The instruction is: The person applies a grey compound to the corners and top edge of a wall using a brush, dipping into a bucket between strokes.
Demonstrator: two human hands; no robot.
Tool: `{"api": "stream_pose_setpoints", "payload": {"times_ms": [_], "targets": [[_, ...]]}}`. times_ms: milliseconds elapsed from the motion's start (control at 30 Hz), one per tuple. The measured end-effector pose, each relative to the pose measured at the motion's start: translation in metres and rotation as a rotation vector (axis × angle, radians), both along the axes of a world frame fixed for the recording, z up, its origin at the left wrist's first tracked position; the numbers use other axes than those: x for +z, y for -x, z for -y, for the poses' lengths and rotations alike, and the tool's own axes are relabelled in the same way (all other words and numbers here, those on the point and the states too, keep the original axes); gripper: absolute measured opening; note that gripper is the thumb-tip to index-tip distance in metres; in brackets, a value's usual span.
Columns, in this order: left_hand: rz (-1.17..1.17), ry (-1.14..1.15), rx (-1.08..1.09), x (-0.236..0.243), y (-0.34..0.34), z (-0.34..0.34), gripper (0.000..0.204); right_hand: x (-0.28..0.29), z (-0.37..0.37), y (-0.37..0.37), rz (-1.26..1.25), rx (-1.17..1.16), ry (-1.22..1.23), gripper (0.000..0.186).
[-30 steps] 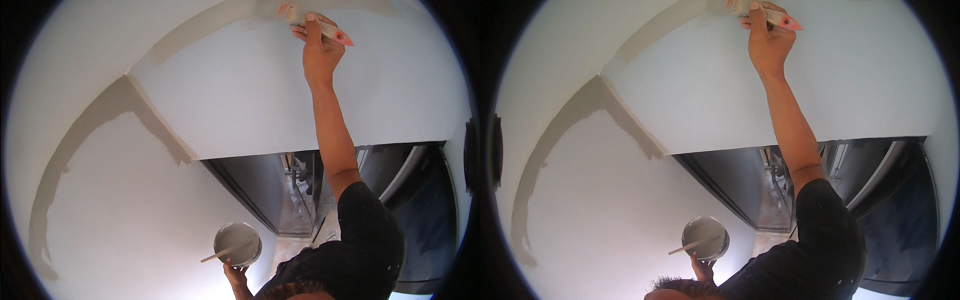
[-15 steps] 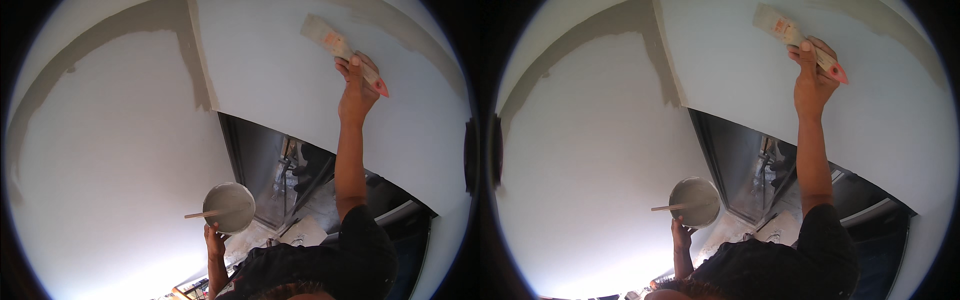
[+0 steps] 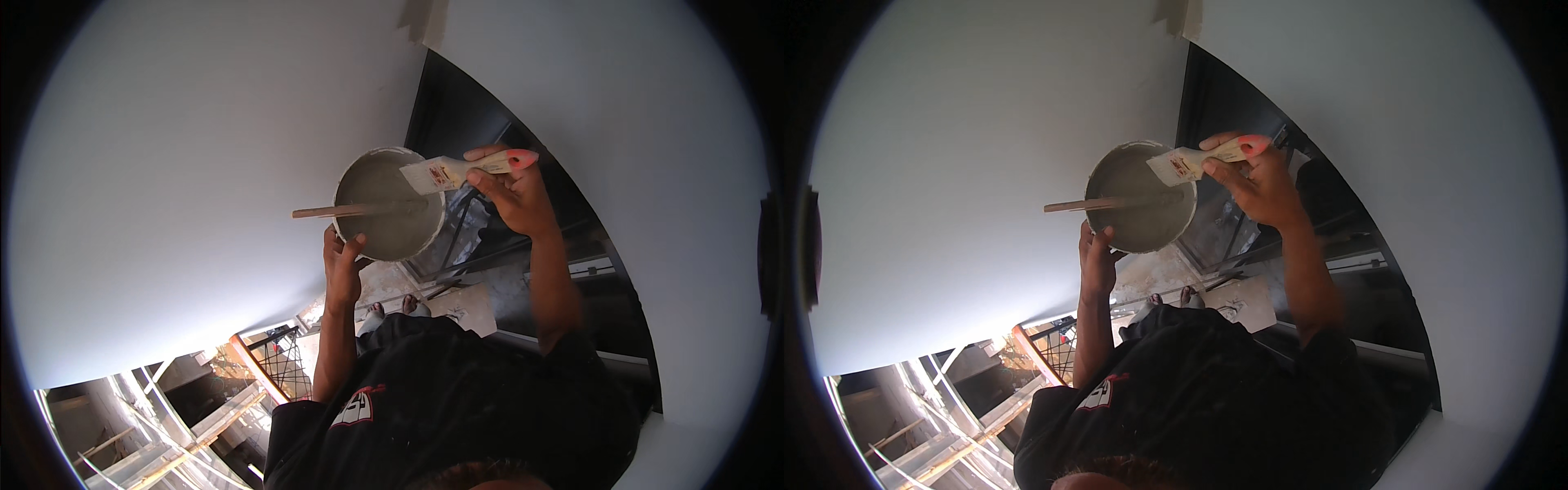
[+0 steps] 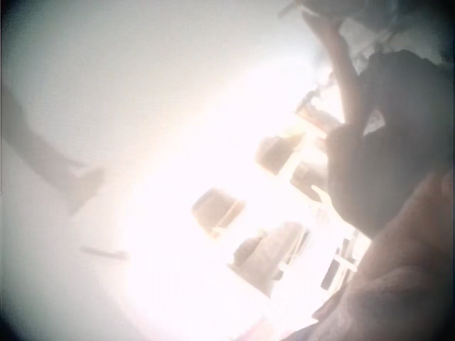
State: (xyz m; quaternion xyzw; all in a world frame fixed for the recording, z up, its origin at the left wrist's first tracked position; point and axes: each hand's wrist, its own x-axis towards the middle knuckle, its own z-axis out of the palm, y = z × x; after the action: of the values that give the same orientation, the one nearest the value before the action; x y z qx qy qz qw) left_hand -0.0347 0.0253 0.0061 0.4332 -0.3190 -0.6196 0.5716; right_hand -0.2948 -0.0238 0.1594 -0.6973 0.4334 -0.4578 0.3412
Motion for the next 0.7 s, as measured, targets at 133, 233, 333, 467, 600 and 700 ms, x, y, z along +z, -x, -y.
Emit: {"api": "stream_pose_setpoints", "payload": {"times_ms": [133,233,333,467,600,700], "targets": [[-0.015,0.03,-0.009,0.007,-0.001,0.001,0.064,-0.028,0.01,-0.011,-0.157,-0.003,-0.096,0.021],[-0.047,0.046,-0.008,0.002,-0.002,0.003,0.066,-0.033,0.018,-0.023,-0.271,-0.015,-0.163,0.021],[-0.043,0.053,0.001,0.002,0.0,0.003,0.068,-0.046,0.023,-0.028,-0.198,-0.03,-0.128,0.021],[-0.131,0.036,-0.017,0.0,-0.004,0.003,0.062,-0.05,0.028,-0.029,-0.148,-0.081,-0.111,0.025],[-0.13,0.038,-0.031,0.002,-0.005,0.004,0.062,-0.054,0.031,-0.041,-0.164,-0.127,-0.054,0.028],[-0.146,0.049,-0.035,0.001,-0.005,0.005,0.062,-0.063,0.033,-0.046,-0.107,-0.199,0.045,0.03]]}}
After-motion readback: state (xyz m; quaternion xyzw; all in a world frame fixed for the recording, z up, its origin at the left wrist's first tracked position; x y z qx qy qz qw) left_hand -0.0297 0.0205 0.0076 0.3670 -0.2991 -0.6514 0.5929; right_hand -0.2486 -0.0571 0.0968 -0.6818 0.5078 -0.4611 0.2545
